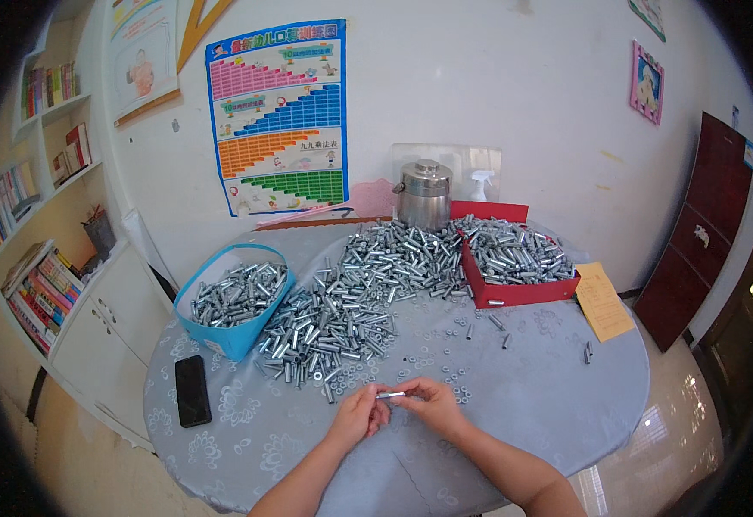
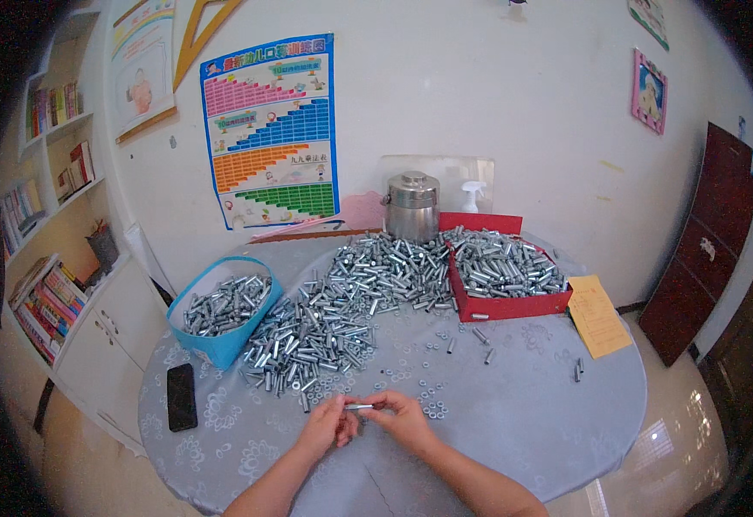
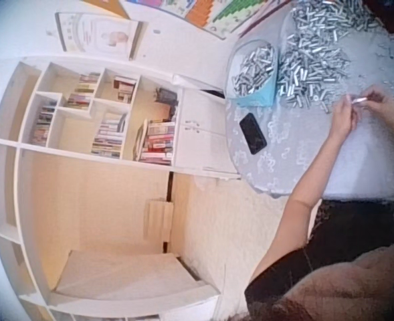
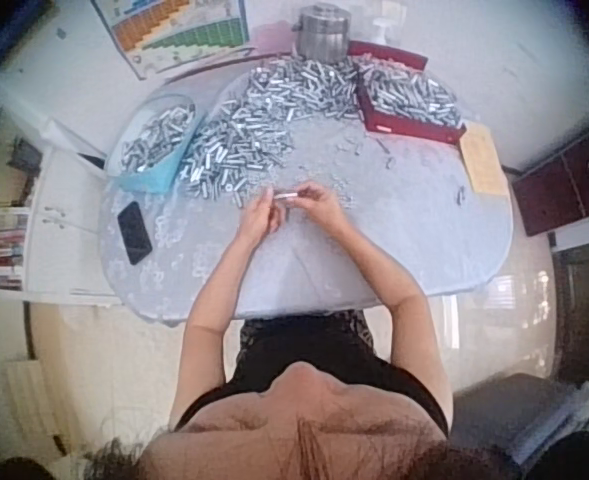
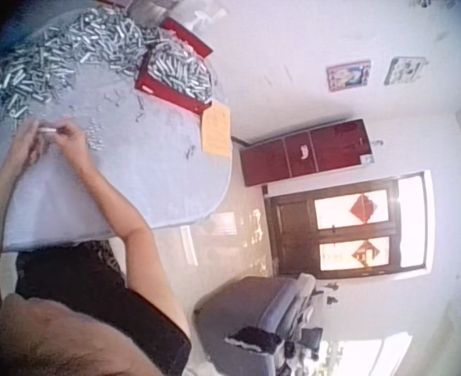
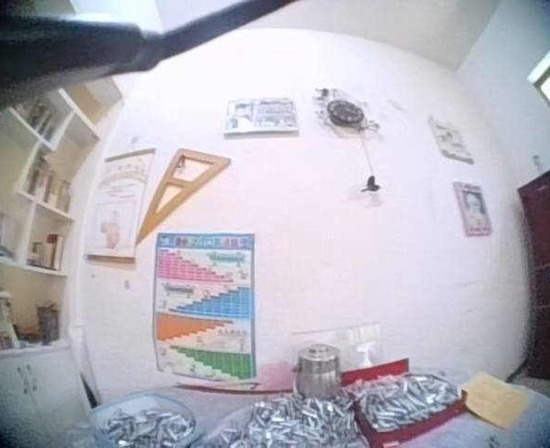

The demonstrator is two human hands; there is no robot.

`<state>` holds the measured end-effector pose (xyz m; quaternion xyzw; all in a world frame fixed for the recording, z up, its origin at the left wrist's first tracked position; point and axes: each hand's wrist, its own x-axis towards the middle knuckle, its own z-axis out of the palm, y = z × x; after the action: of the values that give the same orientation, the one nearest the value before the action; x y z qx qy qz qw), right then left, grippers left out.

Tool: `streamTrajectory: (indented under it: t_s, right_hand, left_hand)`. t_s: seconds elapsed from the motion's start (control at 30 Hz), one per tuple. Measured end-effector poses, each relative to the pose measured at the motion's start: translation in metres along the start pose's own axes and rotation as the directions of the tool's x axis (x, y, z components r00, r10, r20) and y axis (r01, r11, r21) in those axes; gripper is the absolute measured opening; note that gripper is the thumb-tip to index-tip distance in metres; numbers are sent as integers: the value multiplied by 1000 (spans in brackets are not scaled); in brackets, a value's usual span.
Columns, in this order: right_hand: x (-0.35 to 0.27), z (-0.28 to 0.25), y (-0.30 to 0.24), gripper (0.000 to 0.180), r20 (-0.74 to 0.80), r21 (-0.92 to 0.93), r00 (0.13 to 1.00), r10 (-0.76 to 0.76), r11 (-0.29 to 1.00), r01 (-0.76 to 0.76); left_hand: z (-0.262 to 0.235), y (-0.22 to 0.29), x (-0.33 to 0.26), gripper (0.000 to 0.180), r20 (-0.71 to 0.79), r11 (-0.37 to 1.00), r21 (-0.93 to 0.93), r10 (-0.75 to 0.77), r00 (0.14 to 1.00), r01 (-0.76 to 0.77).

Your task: The person sits at a table covered with a large pile of metal bolts and washers. They repeatedly pick up a bolt and a washer, thread the washer onto the bolt, and place the assembled unit into a red box on the right side of the table. The task continues in a repetitive loop throughout the video.

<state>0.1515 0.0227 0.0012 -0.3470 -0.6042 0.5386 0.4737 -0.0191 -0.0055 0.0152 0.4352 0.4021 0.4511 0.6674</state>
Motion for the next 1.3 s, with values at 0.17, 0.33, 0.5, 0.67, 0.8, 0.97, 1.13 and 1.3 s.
streamTrajectory:
  t_s: [0.17, 0.33, 0.5, 0.67, 0.8, 0.97, 1.13, 1.3]
  right_hand:
    - [-6, 6, -6, 24, 47, -143, 998, -39, 989, 45]
    - [0, 10, -20, 24, 31, -406, 972, -231, 886, 224]
    - [1, -2, -6, 27, 210, -744, 934, -289, 573, 345]
    - [3, -3, -1, 20, 279, -735, 903, -326, 533, 419]
    - [2, -2, -5, 14, 278, -716, 902, -332, 554, 424]
    - [1, 1, -12, 11, -22, -481, 991, -131, 871, 104]
    - [0, -1, -15, 16, -104, -207, 991, 78, 973, -99]
    - [1, -4, -15, 18, -58, -183, 995, 82, 979, -91]
  left_hand:
    - [5, -8, 0, 35, -4, 943, 314, 113, 994, -106]
    - [-5, -8, 3, 38, -268, 916, 394, 194, 944, -76]
    - [-6, 4, 1, 38, -346, 1000, 1, -14, 938, 15]
    - [-3, 1, 0, 38, -303, 1000, 22, -3, 953, 10]
    - [-5, -3, 2, 38, -298, 999, 24, -20, 954, 29]
    - [-5, -2, 1, 38, -246, 999, 13, -40, 968, 45]
    - [-5, -9, 3, 38, -184, 995, 75, -57, 981, 72]
    - [-2, -3, 0, 38, -92, 994, 6, -107, 990, 108]
